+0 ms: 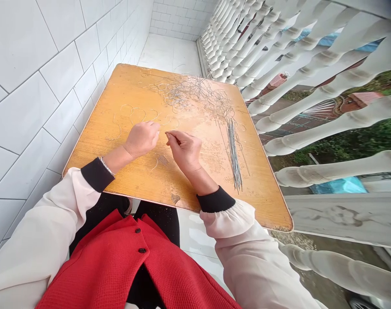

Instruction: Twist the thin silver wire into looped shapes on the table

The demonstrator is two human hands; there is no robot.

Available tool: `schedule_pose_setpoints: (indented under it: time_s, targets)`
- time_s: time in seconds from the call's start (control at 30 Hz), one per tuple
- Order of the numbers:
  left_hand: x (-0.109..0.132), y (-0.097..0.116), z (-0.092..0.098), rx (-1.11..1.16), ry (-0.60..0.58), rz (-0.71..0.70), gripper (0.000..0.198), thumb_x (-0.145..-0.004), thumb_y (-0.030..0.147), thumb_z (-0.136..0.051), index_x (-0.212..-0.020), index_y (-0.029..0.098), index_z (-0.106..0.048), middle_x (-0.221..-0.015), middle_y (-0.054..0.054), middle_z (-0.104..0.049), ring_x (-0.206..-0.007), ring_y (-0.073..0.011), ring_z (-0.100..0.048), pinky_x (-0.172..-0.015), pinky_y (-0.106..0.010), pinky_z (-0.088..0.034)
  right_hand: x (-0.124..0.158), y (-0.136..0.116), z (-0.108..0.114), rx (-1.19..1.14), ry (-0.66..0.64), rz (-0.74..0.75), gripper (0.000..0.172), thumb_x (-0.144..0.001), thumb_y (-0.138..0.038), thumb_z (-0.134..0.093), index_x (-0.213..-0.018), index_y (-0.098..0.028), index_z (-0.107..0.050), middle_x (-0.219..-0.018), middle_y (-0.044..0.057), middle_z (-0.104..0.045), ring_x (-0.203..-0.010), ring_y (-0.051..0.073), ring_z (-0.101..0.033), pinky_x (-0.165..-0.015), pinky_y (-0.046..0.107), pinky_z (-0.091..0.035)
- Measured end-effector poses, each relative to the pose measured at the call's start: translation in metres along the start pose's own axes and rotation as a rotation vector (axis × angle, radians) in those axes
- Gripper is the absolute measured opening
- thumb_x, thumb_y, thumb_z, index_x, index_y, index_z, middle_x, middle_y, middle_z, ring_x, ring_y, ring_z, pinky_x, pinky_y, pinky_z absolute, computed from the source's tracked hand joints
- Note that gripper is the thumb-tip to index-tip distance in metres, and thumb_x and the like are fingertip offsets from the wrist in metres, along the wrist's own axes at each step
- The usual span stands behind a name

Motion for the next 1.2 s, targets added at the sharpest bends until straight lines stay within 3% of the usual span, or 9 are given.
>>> schedule_pose_setpoints:
  time_s: [0.23,0.3,0.4,0.5,0.63,0.9,1.03,1.2]
  targets:
    - [0.0,-0.003,-0.001,0.253,0.094,0.109,0.013,-0.09,0.021,-0.058,-0.078,0.018,-0.062,-0.078,-0.005,-0.07,-0.074,-0.0168,-0.063,-0.073,-0.03,-0.049,-0.004,0.007,-0.002,-0.069,0.014,-0.096,0.025,-0.091,-0.035,-0.057,-0.088,-0.02,-0.076,-0.064,0.0,-0.067,-0.059,0.014,-0.062,-0.065,0.028,-0.049]
    - [-0.002,-0.007,-0.002,0.464,0.075,0.216,0.012,-0.093,0.023,-0.059,-0.084,0.017,-0.064,-0.075,-0.003,-0.07,-0.068,-0.0132,-0.062,-0.069,-0.026,-0.05,-0.005,0.011,-0.002,-0.088,0.01,-0.131,0.025,-0.091,-0.035,-0.058,-0.088,-0.018,-0.076,-0.062,-0.001,-0.066,-0.055,0.013,-0.058,-0.062,0.027,-0.047]
    - [-0.005,-0.01,-0.003,0.798,0.021,0.411,0.024,-0.1,0.033,-0.051,-0.092,0.015,-0.065,-0.075,-0.003,-0.07,-0.062,-0.0091,-0.062,-0.059,-0.02,-0.048,-0.006,0.013,-0.002,-0.097,-0.008,-0.123,0.027,-0.09,-0.036,-0.059,-0.085,-0.017,-0.077,-0.061,-0.001,-0.065,-0.054,0.012,-0.057,-0.06,0.026,-0.045]
    - [-0.006,-0.007,-0.002,0.966,-0.066,0.5,0.026,-0.098,0.034,-0.057,-0.084,0.014,-0.065,-0.073,-0.004,-0.069,-0.061,-0.0076,-0.062,-0.055,-0.016,-0.046,-0.005,0.011,-0.004,-0.112,-0.051,-0.093,0.029,-0.09,-0.038,-0.059,-0.083,-0.017,-0.077,-0.062,0.0,-0.066,-0.056,0.012,-0.058,-0.06,0.027,-0.046]
    - [-0.005,-0.002,-0.003,1.022,-0.132,0.523,0.012,-0.088,0.015,-0.068,-0.077,0.012,-0.065,-0.063,0.0,-0.066,-0.054,-0.0056,-0.057,-0.052,-0.016,-0.043,-0.006,0.012,-0.005,-0.174,-0.071,-0.125,0.029,-0.087,-0.042,-0.063,-0.086,-0.017,-0.078,-0.064,0.001,-0.067,-0.057,0.012,-0.058,-0.059,0.027,-0.046]
    - [-0.006,-0.003,-0.003,1.104,0.049,0.647,0.016,-0.093,0.011,-0.06,-0.077,0.014,-0.059,-0.06,0.002,-0.066,-0.05,-0.0046,-0.059,-0.052,-0.015,-0.044,-0.006,0.016,-0.003,-0.487,-0.164,-0.373,0.039,-0.081,-0.054,-0.07,-0.09,-0.016,-0.075,-0.069,0.003,-0.071,-0.056,0.009,-0.057,-0.056,0.024,-0.049]
    - [-0.004,-0.002,-0.008,1.108,0.018,0.63,0.015,-0.093,0.011,-0.059,-0.079,0.014,-0.059,-0.061,0.003,-0.066,-0.049,-0.0046,-0.059,-0.051,-0.015,-0.044,-0.006,0.013,-0.004,-0.547,-0.196,-0.416,0.037,-0.076,-0.051,-0.077,-0.087,-0.015,-0.073,-0.067,0.002,-0.069,-0.054,0.008,-0.056,-0.052,0.021,-0.047]
    - [-0.003,-0.001,-0.008,1.079,-0.064,0.575,0.012,-0.092,0.01,-0.06,-0.081,0.014,-0.061,-0.061,0.003,-0.066,-0.051,-0.0055,-0.061,-0.052,-0.016,-0.045,-0.007,0.014,-0.006,-0.522,-0.146,-0.395,0.039,-0.081,-0.054,-0.073,-0.082,-0.015,-0.072,-0.06,0.0,-0.065,-0.048,0.007,-0.053,-0.048,0.02,-0.045]
Point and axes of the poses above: each hand's wrist, its own x-axis away from the middle knuckle, its own z-axis out of the back of the hand, y = z × x, the point moved 2 cm from there along -x, towards the middle knuckle
